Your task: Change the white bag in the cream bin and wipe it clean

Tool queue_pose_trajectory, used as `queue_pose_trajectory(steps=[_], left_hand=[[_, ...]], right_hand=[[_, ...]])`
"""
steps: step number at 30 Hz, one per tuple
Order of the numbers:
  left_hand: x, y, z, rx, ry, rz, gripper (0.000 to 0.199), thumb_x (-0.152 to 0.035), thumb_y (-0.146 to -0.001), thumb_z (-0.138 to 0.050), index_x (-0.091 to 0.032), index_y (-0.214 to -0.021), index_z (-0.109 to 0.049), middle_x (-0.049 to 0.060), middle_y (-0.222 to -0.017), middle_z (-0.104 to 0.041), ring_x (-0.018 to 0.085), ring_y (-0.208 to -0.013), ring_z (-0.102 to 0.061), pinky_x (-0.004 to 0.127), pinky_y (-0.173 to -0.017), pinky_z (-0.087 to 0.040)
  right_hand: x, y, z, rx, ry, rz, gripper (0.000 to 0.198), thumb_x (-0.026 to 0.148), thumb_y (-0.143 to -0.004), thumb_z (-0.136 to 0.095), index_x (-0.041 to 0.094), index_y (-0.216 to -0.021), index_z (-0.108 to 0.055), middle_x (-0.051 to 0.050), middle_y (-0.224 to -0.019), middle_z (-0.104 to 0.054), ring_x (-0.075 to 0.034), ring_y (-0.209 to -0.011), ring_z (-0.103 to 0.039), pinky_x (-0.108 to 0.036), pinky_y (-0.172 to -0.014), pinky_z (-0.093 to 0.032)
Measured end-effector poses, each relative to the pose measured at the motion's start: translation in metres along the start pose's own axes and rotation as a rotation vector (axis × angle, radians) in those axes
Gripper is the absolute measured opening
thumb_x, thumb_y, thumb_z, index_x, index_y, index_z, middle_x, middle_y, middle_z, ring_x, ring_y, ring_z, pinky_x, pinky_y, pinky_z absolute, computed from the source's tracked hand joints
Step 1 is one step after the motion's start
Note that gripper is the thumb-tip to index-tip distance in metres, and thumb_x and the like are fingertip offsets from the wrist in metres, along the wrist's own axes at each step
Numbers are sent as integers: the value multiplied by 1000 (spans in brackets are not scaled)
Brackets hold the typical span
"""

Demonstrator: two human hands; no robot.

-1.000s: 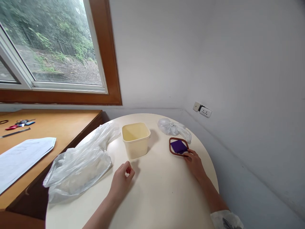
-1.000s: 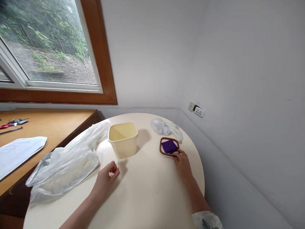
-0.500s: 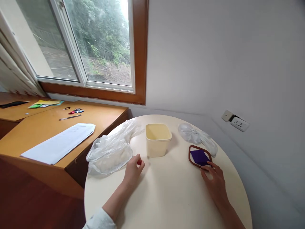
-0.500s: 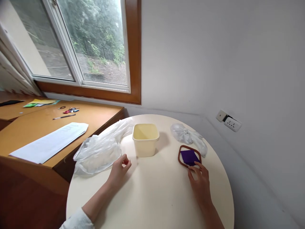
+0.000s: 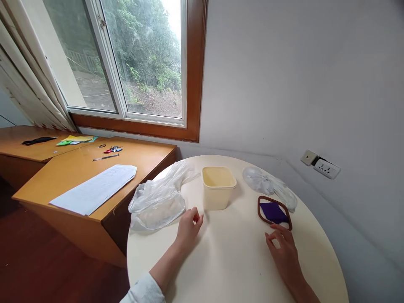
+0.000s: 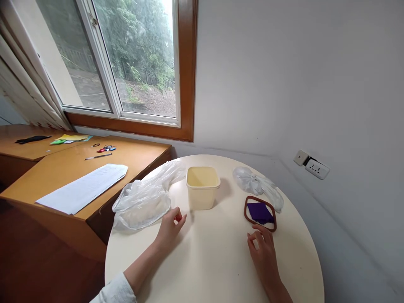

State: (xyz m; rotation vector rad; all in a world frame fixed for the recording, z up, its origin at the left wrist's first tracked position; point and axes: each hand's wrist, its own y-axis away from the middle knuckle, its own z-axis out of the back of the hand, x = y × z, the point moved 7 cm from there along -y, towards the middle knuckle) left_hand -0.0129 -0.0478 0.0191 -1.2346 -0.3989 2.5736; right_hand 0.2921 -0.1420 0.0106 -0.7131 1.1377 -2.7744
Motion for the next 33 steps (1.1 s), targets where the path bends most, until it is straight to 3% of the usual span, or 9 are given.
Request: queue_pose_trajectory(steps=[9, 22, 33], left_hand=[[-22, 8, -10, 87, 49, -83, 15, -10, -75, -39, -20, -65, -36, 0, -69, -48, 13, -64, -45, 24, -59, -38], [-25, 12, -20, 160, 157, -59, 19, -2, -65, -39, -20, -61, -34, 1, -70, -47, 14, -65, -45, 24, -60, -35], [-7, 7, -5, 36, 133, -37, 21, -1, -65, -38, -20, -62, -31, 0, -69, -44, 14, -64, -42, 24, -60, -34]], right_hand=[[-2, 2, -3, -33, 85, 39, 14, 20, -79, -44, 23, -66, -42, -9, -91, -55, -24, -87, -53, -38, -68, -48], [-7, 2, -7, -71, 127, 72, 14, 33, -86, -49, 21, -80, -53, -7, -88, -57, -22, -87, -56, -37, -75, -49], [-30, 9, -23, -90, 79, 71, 23, 40, -89, -37, 22, -86, -51, -8, -86, -60, -22, -84, -60, -36, -71, -52]])
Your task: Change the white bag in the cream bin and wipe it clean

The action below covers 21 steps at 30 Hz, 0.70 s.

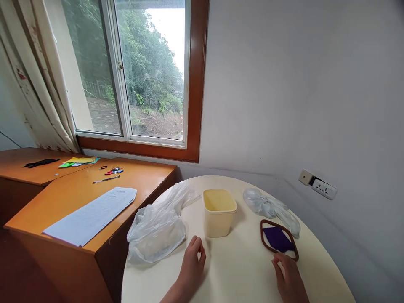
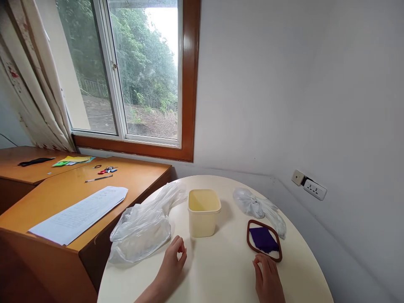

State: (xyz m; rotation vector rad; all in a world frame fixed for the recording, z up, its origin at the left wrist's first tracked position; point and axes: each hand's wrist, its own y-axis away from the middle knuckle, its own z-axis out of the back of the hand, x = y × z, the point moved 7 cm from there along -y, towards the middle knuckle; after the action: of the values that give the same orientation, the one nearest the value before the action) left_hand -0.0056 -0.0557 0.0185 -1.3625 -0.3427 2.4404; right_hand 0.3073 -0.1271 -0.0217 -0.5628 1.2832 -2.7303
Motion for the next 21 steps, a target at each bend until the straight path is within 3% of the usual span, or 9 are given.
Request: queue_pose_trajectory(steps=[8, 14, 18, 21], left_hand=[[-6, 5, -9, 35, 12, -22, 22, 1, -64, -36, -20, -63, -31, 0, -70, -44, 12, -63, -41, 22, -57, -33], [-12, 8, -4, -1, -109, -77, 24, 3, -60, -34, -21, -61, -29, -1, -66, -45, 11, -59, -42, 20, -52, -33], [-15, 4, 8, -20, -170, -78, 22, 0, -66, -35, -21, -63, -32, 0, -69, -47, 12, -62, -47, 22, -58, -39], [-18, -16, 29, -27, -238, -65, 13, -8, -74, -38, -20, -72, -42, 3, -81, -52, 15, -74, -53, 26, -69, -44]], right_hand=[[-2, 0, 7, 41, -56, -166, 28, 45, -89, -33, 22, -85, -48, -9, -89, -57, -22, -84, -58, -36, -69, -52], [4, -3, 9, 60, -76, -174, 30, 46, -89, -32, 22, -82, -48, -9, -89, -55, -22, -85, -58, -36, -68, -51], [5, -5, 9, 71, -89, -186, 32, 48, -88, -32, 22, -82, -48, -9, -90, -55, -22, -86, -57, -35, -67, -51], [7, -6, 11, 76, -108, -190, 32, 48, -88, -32, 21, -81, -48, -9, -89, -55, -22, -86, -56, -35, -69, -51]])
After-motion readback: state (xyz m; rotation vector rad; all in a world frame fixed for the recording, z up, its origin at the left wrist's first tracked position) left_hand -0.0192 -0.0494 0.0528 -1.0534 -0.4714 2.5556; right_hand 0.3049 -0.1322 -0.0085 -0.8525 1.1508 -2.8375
